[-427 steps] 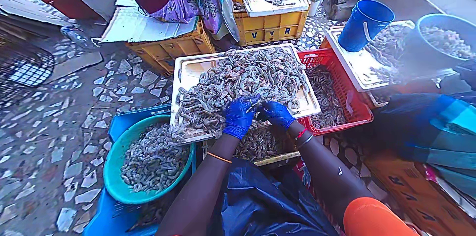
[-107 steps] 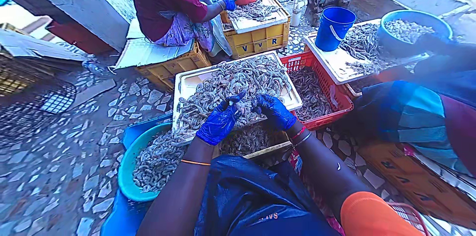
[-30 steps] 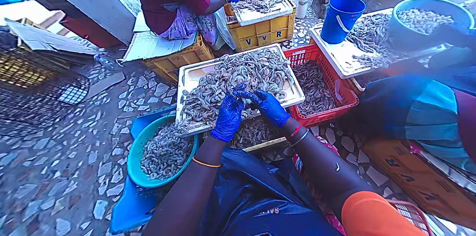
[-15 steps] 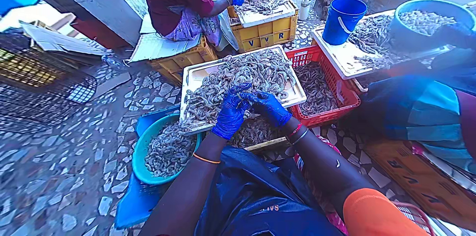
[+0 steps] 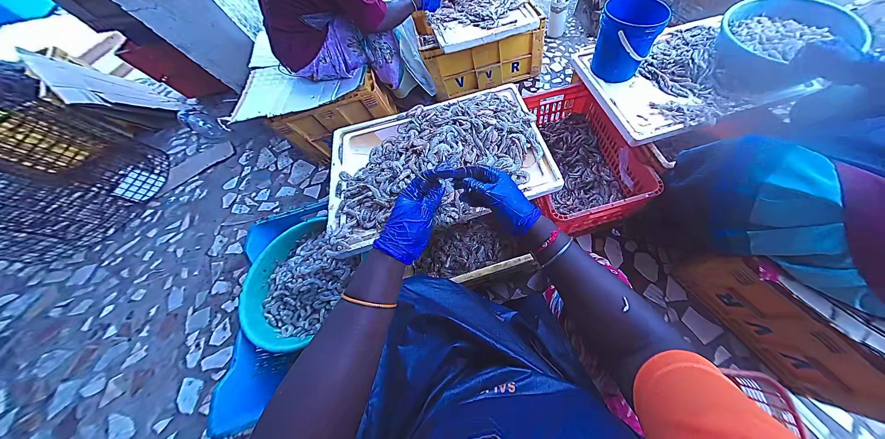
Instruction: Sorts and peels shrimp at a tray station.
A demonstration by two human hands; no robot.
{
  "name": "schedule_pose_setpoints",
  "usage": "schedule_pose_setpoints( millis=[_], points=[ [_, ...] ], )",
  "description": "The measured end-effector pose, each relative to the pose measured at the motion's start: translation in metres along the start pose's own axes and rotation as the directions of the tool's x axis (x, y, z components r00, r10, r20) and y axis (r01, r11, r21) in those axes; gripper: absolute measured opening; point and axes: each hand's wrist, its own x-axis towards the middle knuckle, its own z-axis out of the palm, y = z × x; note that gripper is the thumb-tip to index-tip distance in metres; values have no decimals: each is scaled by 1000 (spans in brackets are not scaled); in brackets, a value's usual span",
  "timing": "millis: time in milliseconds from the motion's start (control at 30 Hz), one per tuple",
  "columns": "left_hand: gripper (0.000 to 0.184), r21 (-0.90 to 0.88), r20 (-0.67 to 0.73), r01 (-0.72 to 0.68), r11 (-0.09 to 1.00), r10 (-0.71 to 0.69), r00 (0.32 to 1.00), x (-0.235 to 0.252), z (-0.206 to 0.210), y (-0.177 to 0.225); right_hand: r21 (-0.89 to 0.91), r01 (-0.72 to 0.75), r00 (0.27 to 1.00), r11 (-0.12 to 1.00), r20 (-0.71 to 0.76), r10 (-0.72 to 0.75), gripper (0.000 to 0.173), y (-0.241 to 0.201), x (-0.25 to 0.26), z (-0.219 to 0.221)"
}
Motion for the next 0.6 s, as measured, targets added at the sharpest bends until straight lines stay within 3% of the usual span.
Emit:
schedule_pose_setpoints(
  millis=[100, 200, 267, 433, 600],
  points=[
    [29, 422, 59, -116, 899, 100, 993, 6, 7, 10, -51, 36, 994, 998, 104, -31, 30, -1, -10, 6],
    [40, 814, 99, -217, 538, 240, 966, 13, 13, 14, 85, -19, 996, 996, 89, 11, 33, 3, -6, 8],
    [47, 932, 47, -160, 325, 330, 943, 16, 18, 14, 188, -52, 995, 981, 95, 34, 35, 2, -4, 6],
    [33, 966, -11, -112, 233, 469, 883, 6, 22, 12, 119, -70, 997, 990, -19, 73, 37, 6, -4, 3],
    [24, 974, 22, -124, 189, 470, 882, 1, 21, 10, -55, 69, 987, 996, -142, -76, 22, 13, 2, 8]
  ],
)
